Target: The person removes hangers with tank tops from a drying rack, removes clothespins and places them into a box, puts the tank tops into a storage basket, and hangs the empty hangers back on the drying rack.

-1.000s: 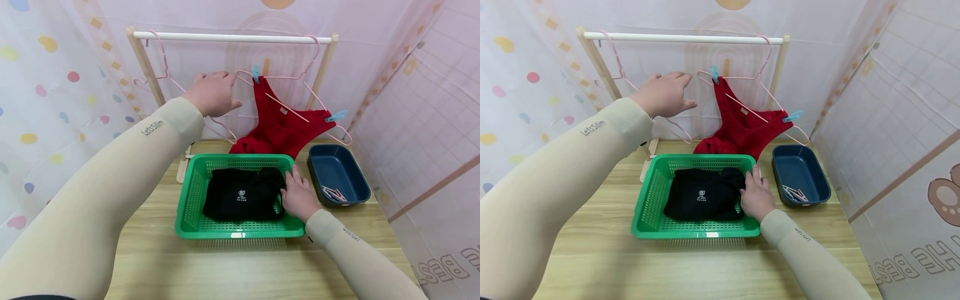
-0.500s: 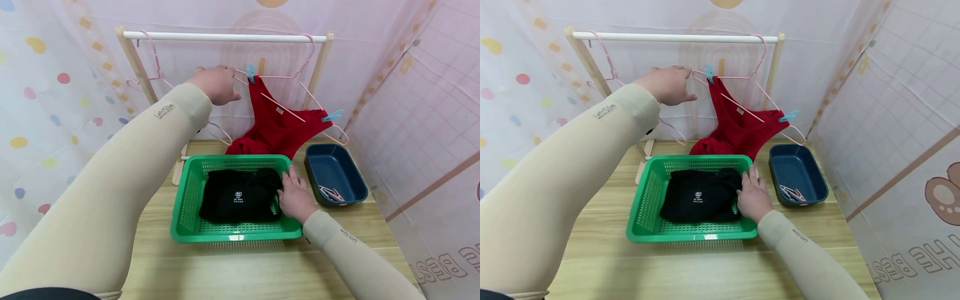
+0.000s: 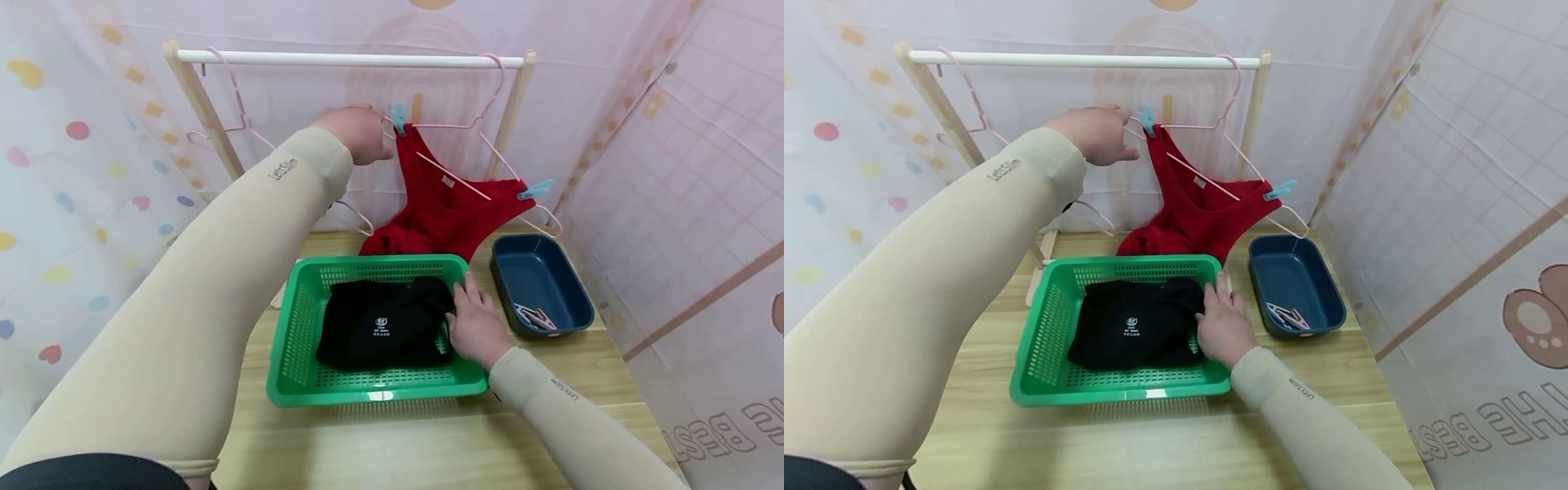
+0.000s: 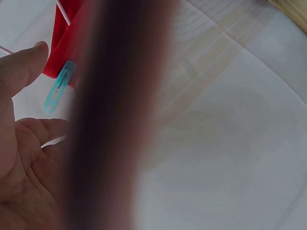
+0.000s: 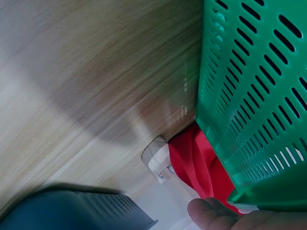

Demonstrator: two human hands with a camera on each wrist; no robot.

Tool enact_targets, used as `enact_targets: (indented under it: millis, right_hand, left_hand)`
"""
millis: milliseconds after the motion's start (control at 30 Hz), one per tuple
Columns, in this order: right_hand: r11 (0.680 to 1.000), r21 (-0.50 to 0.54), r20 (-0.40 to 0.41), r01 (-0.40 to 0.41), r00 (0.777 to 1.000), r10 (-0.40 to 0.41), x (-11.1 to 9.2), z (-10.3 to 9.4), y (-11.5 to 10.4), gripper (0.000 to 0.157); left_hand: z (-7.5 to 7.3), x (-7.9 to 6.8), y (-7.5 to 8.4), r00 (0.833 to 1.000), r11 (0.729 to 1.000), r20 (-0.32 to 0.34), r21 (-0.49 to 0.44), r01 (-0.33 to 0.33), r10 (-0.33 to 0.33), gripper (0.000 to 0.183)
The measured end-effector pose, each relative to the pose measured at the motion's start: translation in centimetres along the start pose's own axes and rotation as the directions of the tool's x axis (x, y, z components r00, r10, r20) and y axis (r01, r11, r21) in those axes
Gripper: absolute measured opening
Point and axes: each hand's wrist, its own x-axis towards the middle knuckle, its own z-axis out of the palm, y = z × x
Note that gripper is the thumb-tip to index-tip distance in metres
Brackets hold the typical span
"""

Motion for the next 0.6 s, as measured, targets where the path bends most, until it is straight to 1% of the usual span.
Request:
enact_targets:
  millis: [233, 333, 600]
  right_hand:
    - [1.0, -0.003, -0.004, 0.008, 1.0, -0.008, -0.41, -0.08, -0.37, 0.065]
    - [1.0, -0.003, -0.001, 0.005, 1.0, -0.005, -0.57, -0.11, -0.5, 0.065]
    - [1.0, -0.007, -0.018, 0.012, 1.0, -0.012, -0.94, -0.09, -0.58, 0.064]
  left_hand:
    - [-0.01, 0.3, 0.19, 1.0, 1.0, -0.01, 0.0, -0.03, 0.03, 0.07]
    - [0.03, 0.29, 0.18, 0.999, 0.999, 0.002, -0.007, -0.036, 0.036, 0.072]
    - [0.37, 0.64, 0.09, 0.999, 0.998, 0.033, -0.055, -0.006, 0.007, 0.077]
